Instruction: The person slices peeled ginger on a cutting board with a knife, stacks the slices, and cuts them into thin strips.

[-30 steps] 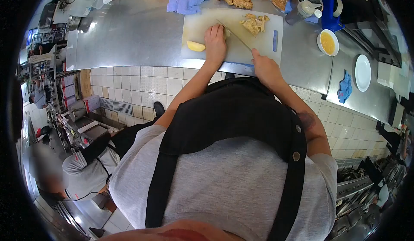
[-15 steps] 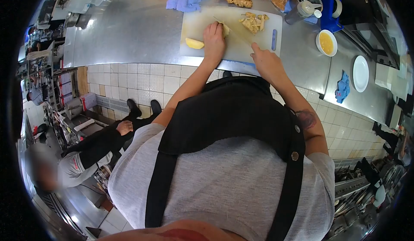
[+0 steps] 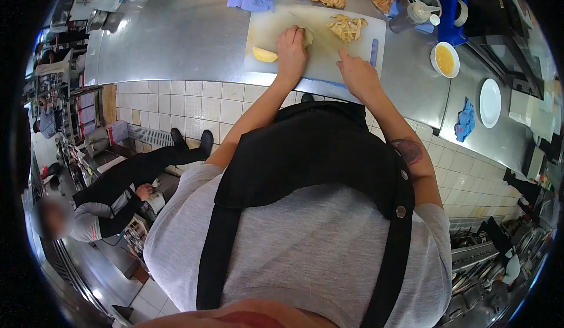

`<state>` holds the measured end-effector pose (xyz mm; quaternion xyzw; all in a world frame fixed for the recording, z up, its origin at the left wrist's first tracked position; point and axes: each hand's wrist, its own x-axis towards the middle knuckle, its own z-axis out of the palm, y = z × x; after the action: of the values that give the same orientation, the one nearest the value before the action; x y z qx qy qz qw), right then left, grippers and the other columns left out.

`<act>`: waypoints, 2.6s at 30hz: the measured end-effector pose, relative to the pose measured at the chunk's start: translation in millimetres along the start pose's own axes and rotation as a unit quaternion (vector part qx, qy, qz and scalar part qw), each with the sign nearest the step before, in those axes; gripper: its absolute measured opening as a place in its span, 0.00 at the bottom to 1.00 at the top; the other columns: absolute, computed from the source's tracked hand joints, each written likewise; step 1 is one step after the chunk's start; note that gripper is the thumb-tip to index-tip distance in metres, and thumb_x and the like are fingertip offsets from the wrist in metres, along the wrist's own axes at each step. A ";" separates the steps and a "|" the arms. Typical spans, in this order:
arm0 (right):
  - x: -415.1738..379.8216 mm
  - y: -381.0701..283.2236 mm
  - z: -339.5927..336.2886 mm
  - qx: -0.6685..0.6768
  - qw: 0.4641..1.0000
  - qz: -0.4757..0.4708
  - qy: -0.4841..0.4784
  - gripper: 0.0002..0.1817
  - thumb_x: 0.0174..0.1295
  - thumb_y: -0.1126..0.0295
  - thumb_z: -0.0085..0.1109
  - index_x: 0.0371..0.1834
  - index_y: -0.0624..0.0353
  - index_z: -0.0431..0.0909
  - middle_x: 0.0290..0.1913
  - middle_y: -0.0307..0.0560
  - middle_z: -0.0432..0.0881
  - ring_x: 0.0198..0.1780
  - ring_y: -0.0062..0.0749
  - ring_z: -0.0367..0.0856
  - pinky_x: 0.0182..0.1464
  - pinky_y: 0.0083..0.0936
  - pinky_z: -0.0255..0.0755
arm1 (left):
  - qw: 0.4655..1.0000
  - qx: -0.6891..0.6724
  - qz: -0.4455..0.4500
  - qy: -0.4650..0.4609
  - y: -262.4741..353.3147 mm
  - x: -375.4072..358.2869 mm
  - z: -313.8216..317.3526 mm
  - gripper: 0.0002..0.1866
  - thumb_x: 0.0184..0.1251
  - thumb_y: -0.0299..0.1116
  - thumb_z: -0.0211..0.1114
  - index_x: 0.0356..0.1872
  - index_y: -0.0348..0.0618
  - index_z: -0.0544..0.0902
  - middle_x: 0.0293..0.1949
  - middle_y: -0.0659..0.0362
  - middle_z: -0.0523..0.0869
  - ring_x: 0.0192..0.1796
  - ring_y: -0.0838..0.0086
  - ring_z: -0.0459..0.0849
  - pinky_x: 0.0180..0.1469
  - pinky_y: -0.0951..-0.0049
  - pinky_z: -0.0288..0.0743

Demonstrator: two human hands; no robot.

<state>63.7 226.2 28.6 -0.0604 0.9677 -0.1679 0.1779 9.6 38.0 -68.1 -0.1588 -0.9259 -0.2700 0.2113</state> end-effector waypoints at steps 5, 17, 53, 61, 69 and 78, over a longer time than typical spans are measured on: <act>-15.3 1.3 -4.0 -0.006 1.000 0.004 -0.026 0.12 0.72 0.61 0.49 0.49 0.56 0.65 0.32 0.64 0.83 0.37 0.64 0.83 0.40 0.55 0.75 | 1.000 0.003 0.002 0.007 -1.0 -1.1 1.7 0.18 0.61 0.26 0.54 0.52 0.31 0.79 0.55 0.48 0.78 0.58 0.55 0.74 0.64 0.55 0.64; 8.5 4.2 19.7 0.027 1.000 -0.009 -0.010 0.12 0.72 0.61 0.49 0.48 0.57 0.64 0.34 0.65 0.83 0.38 0.65 0.83 0.41 0.56 0.75 | 1.000 0.005 0.002 0.008 0.3 -0.8 0.8 0.18 0.60 0.26 0.55 0.51 0.31 0.79 0.55 0.48 0.78 0.58 0.54 0.74 0.65 0.54 0.63; -11.0 7.9 -3.7 -0.003 0.999 0.001 -0.040 0.13 0.72 0.61 0.51 0.48 0.58 0.64 0.31 0.66 0.82 0.37 0.66 0.82 0.40 0.57 0.73 | 1.000 0.000 0.004 0.015 -1.3 -0.5 1.5 0.18 0.60 0.25 0.54 0.51 0.31 0.78 0.54 0.47 0.78 0.56 0.55 0.75 0.62 0.56 0.65; 19.2 7.1 19.6 0.017 1.000 -0.005 -0.015 0.13 0.72 0.60 0.50 0.49 0.57 0.66 0.35 0.64 0.84 0.40 0.63 0.83 0.41 0.56 0.76 | 1.000 0.002 0.006 0.022 -1.3 0.4 2.5 0.18 0.58 0.25 0.55 0.50 0.32 0.78 0.54 0.48 0.78 0.56 0.55 0.75 0.62 0.56 0.65; 0.8 -5.5 -18.0 -0.029 0.999 0.003 -0.037 0.15 0.71 0.59 0.51 0.50 0.58 0.67 0.35 0.62 0.84 0.41 0.61 0.84 0.42 0.54 0.76 | 1.000 -0.001 0.005 0.017 -4.1 -2.0 5.0 0.18 0.58 0.25 0.56 0.50 0.32 0.78 0.54 0.47 0.78 0.57 0.55 0.75 0.63 0.55 0.65; -3.3 10.3 7.4 0.001 1.000 -0.005 -0.027 0.13 0.71 0.60 0.52 0.48 0.58 0.66 0.34 0.64 0.83 0.39 0.64 0.83 0.41 0.55 0.75 | 1.000 -0.007 -0.005 0.013 -1.0 -0.9 1.1 0.18 0.59 0.25 0.55 0.51 0.32 0.78 0.54 0.47 0.78 0.58 0.55 0.75 0.64 0.55 0.65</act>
<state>68.9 234.2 19.6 -0.0700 0.9621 -0.1678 0.2034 9.6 37.6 -69.8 -0.1517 -0.9220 -0.2792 0.2212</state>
